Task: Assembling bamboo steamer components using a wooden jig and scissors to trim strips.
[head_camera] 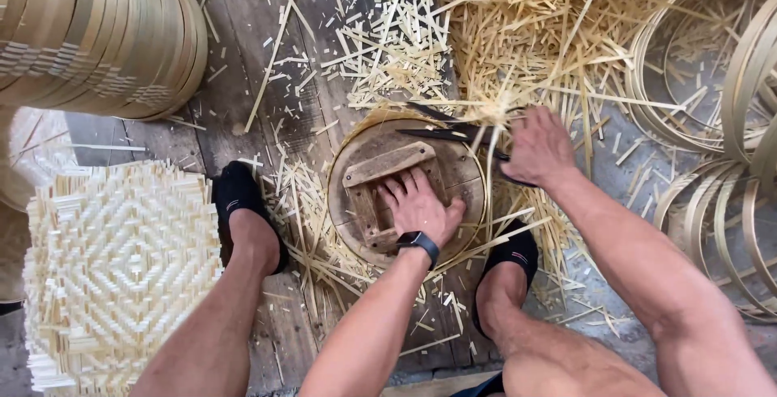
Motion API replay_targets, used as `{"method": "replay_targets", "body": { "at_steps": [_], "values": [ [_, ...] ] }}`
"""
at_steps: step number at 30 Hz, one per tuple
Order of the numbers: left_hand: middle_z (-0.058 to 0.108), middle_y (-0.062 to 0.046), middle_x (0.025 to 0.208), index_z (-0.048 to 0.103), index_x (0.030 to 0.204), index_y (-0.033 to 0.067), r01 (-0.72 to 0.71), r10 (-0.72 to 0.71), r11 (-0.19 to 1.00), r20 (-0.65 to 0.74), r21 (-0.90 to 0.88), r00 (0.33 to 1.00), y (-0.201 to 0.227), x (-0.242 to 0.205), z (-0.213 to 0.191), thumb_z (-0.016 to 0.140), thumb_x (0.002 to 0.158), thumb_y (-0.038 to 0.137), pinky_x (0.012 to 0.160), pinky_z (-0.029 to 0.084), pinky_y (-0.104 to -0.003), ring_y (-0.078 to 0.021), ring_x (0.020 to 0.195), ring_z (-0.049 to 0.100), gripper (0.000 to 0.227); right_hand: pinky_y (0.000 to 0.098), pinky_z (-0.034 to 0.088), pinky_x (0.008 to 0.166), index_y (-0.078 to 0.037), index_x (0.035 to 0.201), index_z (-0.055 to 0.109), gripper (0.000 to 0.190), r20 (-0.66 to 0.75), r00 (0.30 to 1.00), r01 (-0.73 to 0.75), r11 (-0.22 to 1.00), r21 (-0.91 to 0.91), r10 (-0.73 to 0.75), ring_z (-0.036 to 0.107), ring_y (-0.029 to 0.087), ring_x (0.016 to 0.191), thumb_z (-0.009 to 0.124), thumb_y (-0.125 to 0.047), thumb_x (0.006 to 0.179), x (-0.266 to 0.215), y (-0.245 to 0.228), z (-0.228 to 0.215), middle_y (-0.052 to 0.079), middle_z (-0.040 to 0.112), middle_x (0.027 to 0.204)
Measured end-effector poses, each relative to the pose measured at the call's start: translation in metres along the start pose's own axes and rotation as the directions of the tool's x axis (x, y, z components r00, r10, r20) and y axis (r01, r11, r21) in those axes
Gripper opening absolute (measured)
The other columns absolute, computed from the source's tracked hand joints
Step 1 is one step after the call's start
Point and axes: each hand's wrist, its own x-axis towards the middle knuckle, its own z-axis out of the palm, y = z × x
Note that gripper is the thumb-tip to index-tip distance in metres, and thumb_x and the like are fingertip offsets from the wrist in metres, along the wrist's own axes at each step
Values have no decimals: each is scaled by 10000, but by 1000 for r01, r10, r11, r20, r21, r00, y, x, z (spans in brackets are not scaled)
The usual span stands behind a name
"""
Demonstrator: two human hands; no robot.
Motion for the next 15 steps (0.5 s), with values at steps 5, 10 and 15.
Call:
{"method": "replay_targets", "body": {
  "at_steps": [5, 10, 15],
  "values": [
    [335, -312, 1545, 292, 1515, -61, -121, 116, 991, 77, 52, 990, -12, -4, -10, 737, 679, 481, 1205, 53, -635, -579, 1432, 209, 1091, 393, 559, 779, -87, 852, 683, 269, 494, 869, -168, 956, 239, 29, 650, 250, 834, 699, -354, 822, 7, 3, -32, 101, 665, 764],
    [375, -280, 1551, 362, 1477, -64, -349, 348, 926, 33, 143, 937, -26, -9, -6, 735, 653, 443, 1230, 83, -618, -551, 1446, 251, 1037, 344, 558, 689, -88, 867, 664, 280, 421, 904, -145, 978, 147, 71, 647, 208, 749, 626, -361, 915, -35, 28, -17, 96, 643, 801],
    [369, -290, 1548, 363, 1475, -76, -368, 365, 921, 48, 128, 930, -27, -7, -9, 752, 671, 434, 1229, 88, -619, -552, 1443, 247, 1029, 333, 524, 560, -73, 645, 647, 413, 85, 996, -9, 999, 39, 6, 591, 219, 610, 782, -462, 621, 11, -9, -20, 70, 619, 592]
  ]
}}
